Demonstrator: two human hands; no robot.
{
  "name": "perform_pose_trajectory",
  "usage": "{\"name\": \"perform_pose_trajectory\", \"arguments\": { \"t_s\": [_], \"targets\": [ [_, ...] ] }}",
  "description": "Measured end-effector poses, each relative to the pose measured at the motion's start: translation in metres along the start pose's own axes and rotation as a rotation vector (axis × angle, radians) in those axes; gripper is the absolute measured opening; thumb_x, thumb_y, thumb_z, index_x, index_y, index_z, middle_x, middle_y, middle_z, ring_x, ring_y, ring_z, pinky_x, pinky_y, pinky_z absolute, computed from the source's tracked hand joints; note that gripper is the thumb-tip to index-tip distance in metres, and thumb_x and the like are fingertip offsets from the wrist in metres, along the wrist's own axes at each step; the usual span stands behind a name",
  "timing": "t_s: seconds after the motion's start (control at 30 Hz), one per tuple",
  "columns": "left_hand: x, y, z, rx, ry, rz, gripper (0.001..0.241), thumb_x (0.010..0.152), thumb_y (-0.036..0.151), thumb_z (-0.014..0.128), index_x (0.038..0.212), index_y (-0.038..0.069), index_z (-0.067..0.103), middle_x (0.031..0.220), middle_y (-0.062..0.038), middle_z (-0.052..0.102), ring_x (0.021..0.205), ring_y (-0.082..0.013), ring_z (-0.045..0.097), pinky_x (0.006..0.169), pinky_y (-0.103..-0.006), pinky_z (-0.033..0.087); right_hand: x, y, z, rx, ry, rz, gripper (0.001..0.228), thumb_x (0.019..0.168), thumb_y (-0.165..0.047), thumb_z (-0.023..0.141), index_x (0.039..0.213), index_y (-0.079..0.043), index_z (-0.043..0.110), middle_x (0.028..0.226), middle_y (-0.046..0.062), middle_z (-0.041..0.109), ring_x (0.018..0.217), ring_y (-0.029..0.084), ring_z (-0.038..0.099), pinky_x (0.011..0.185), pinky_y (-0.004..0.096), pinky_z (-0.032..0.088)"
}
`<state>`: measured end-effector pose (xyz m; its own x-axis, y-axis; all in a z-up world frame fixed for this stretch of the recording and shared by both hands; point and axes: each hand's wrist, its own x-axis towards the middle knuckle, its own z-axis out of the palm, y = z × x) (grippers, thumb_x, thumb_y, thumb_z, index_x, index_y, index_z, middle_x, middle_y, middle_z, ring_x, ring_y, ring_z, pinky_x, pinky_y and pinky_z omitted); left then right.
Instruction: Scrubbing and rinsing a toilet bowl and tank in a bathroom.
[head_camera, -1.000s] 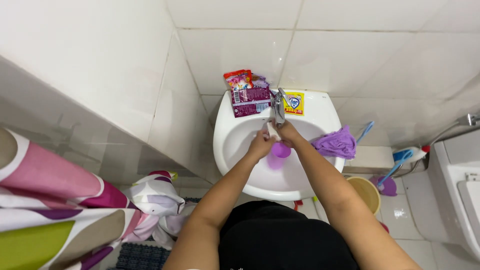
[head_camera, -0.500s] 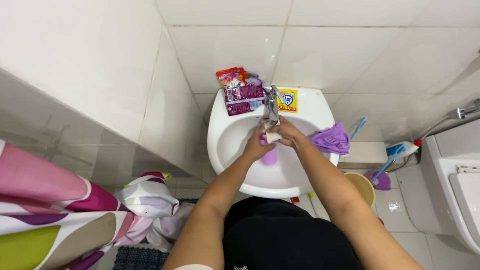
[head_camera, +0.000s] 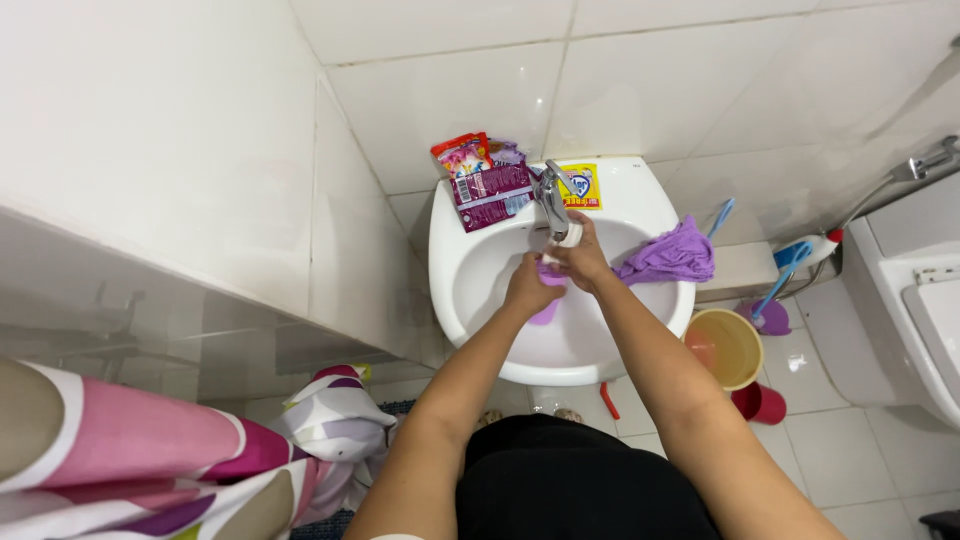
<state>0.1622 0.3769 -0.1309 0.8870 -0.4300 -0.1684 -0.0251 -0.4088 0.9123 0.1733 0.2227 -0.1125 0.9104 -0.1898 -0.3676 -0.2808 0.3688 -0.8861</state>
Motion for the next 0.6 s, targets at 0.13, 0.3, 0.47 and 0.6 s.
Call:
{"name": "perform_pose_trajectory", "arguments": {
  "t_s": [0.13, 0.3, 0.47, 0.6],
  "targets": [
    [0.003, -0.006, 0.008, 0.069, 0.11, -0.105, 0.09, 0.062, 0.029, 0.091, 0.136, 0.004, 0.046, 0.125, -0.02, 0.065, 0.115, -0.0353, 0.066, 0.097, -0.0417, 0.054, 0.012, 0.019, -0.005, -0.138, 0.113, -0.063, 0.056, 0.094, 0.002, 0.063, 0.137, -0.019, 0.035, 0.108, 0.016, 0.064, 0.078, 0.026, 0.067, 0.048, 0.036, 0.047],
    [-0.007, 0.001, 0.004, 0.013, 0.11, 0.011, 0.084, 0.062, 0.025, 0.088, 0.131, 0.004, 0.046, 0.122, -0.019, 0.065, 0.111, -0.0357, 0.067, 0.093, -0.0418, 0.056, -0.028, -0.028, 0.013, -0.091, 0.004, 0.262, 0.056, 0.092, -0.004, 0.062, 0.137, -0.025, 0.035, 0.102, 0.007, 0.069, 0.075, 0.021, 0.073, 0.051, 0.031, 0.058],
    [-0.006, 0.008, 0.002, 0.069, 0.146, -0.13, 0.08, 0.062, 0.027, 0.09, 0.126, 0.006, 0.048, 0.118, -0.017, 0.067, 0.11, -0.0347, 0.069, 0.092, -0.0418, 0.056, -0.025, -0.036, 0.022, -0.465, -0.06, 0.233, 0.045, 0.095, -0.01, 0.072, 0.133, -0.012, 0.048, 0.101, 0.012, 0.066, 0.073, 0.021, 0.063, 0.051, 0.032, 0.046],
    [-0.006, 0.004, 0.006, 0.181, 0.175, -0.045, 0.086, 0.06, 0.026, 0.095, 0.127, 0.004, 0.046, 0.121, -0.018, 0.065, 0.113, -0.038, 0.064, 0.091, -0.0449, 0.053, 0.011, -0.022, -0.001, -0.404, -0.195, 0.278, 0.035, 0.1, -0.009, 0.066, 0.132, -0.003, 0.055, 0.107, 0.015, 0.066, 0.084, 0.022, 0.067, 0.065, 0.034, 0.056]
  ]
}}
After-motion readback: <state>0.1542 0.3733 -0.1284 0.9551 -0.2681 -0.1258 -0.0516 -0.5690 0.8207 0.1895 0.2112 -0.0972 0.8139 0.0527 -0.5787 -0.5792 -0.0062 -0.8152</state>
